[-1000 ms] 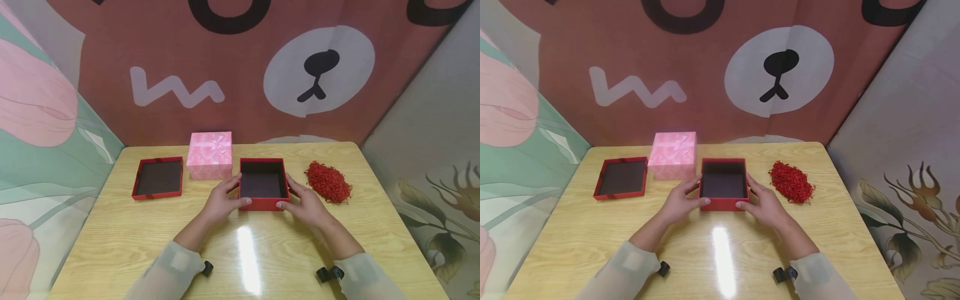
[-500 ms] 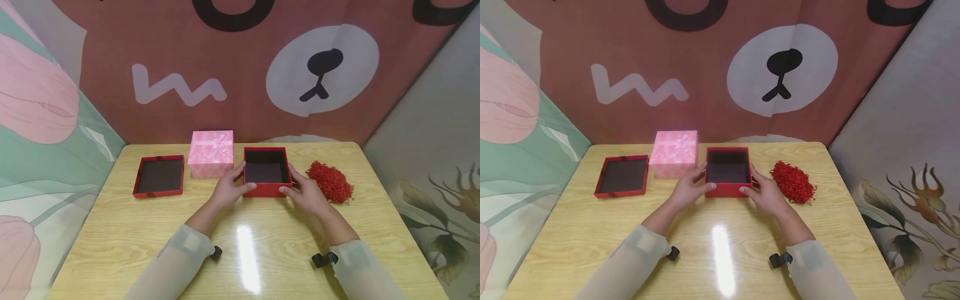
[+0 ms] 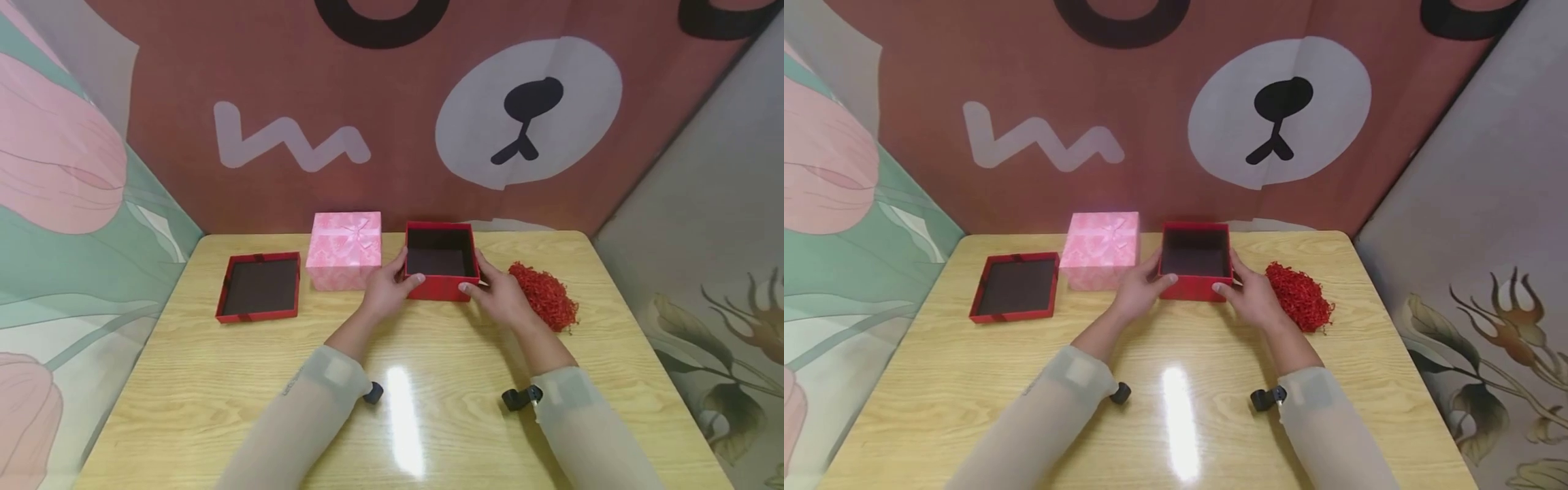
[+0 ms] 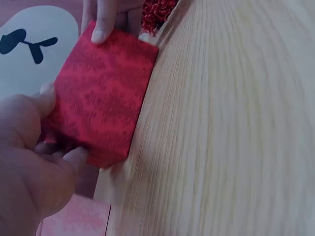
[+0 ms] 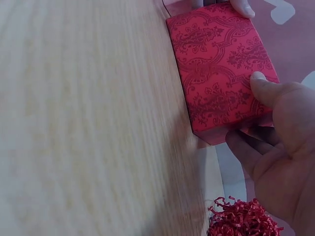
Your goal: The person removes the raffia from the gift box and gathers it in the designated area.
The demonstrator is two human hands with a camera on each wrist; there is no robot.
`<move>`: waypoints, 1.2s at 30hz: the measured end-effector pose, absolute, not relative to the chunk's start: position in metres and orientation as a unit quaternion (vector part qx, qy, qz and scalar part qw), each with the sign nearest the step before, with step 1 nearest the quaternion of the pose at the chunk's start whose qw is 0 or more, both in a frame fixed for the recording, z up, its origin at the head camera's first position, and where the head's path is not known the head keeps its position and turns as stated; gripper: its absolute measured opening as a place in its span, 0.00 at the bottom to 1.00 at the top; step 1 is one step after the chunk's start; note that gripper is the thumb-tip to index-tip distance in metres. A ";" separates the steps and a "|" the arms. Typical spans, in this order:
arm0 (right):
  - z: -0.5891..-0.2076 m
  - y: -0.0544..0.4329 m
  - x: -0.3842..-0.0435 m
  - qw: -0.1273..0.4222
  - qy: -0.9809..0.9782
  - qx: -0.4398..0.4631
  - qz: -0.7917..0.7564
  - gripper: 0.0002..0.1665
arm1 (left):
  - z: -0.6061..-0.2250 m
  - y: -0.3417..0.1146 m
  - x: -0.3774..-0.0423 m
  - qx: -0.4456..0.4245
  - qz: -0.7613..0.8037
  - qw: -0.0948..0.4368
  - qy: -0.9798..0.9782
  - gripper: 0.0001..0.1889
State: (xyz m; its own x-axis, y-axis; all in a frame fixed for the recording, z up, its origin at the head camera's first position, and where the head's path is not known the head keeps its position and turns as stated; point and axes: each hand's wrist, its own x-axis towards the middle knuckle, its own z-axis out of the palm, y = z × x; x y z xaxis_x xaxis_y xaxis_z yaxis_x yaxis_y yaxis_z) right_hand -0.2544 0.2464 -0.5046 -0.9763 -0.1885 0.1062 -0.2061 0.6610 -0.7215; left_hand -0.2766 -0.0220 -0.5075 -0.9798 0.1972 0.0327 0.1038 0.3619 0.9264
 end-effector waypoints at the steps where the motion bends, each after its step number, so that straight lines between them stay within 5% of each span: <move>1: -0.504 0.247 -0.256 0.014 -0.913 0.106 0.394 0.51 | -0.507 -0.019 -0.278 0.093 0.550 0.033 0.829 0.42; 36: -0.509 0.249 -0.291 0.025 -0.927 0.039 0.373 0.47 | -0.501 0.013 -0.305 0.049 0.541 0.029 0.839 0.42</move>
